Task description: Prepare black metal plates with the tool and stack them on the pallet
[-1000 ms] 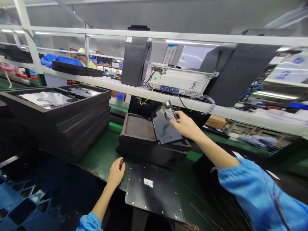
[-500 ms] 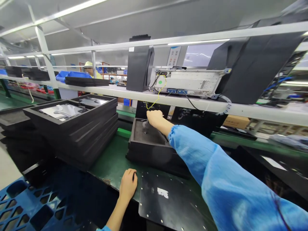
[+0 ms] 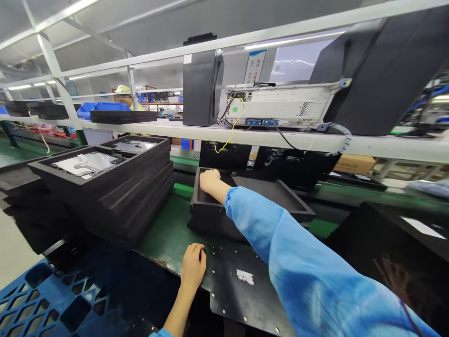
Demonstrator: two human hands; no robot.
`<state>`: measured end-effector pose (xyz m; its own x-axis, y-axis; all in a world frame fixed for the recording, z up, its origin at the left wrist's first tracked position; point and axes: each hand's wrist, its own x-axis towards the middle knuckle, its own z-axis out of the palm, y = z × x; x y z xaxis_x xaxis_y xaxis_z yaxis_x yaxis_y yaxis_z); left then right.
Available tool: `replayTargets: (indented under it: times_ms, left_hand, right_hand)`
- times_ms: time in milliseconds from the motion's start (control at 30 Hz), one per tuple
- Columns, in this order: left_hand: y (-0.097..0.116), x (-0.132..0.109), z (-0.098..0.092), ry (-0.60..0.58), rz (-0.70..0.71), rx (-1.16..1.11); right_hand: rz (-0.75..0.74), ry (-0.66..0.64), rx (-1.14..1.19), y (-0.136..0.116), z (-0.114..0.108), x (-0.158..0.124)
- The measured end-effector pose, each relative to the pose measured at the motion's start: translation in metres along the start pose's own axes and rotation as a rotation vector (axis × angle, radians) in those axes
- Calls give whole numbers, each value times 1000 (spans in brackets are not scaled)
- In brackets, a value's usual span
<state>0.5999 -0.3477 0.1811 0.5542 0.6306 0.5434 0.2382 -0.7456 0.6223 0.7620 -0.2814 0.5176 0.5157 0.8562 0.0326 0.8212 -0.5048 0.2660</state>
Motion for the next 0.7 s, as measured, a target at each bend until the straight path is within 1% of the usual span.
replayTargets:
  times_ms: [100,200,267,333,400,433,500,567,700]
  left_hand:
    - [-1,0,0,-4,3,7]
    - [0,0,-1,-7,8,7]
    - [2,0,-2,-7,8,5]
    - [3,0,-3,-7,8,-1]
    - [4,-1,-3,-7,12,-11]
    - [4,-1,-3,-6,15,-16]
    - [5,-1,-3,-1,20,-23]
    - [6,-1,-4,1,27,-22]
    - [10,-2,-10,-15,40,3]
  right_hand:
    - [-7,31,71,16,-7,-1]
    - [43,72,109,48,-5,-15]
    - [75,77,128,76,4,-32]
    - [115,75,145,102,19,-54]
    - [161,64,170,122,37,-76]
    - [176,60,189,128,46,-85]
    - [179,73,242,133,62,-100]
    - [164,109,311,129,75,-108]
    - [158,161,454,119,86,-122]
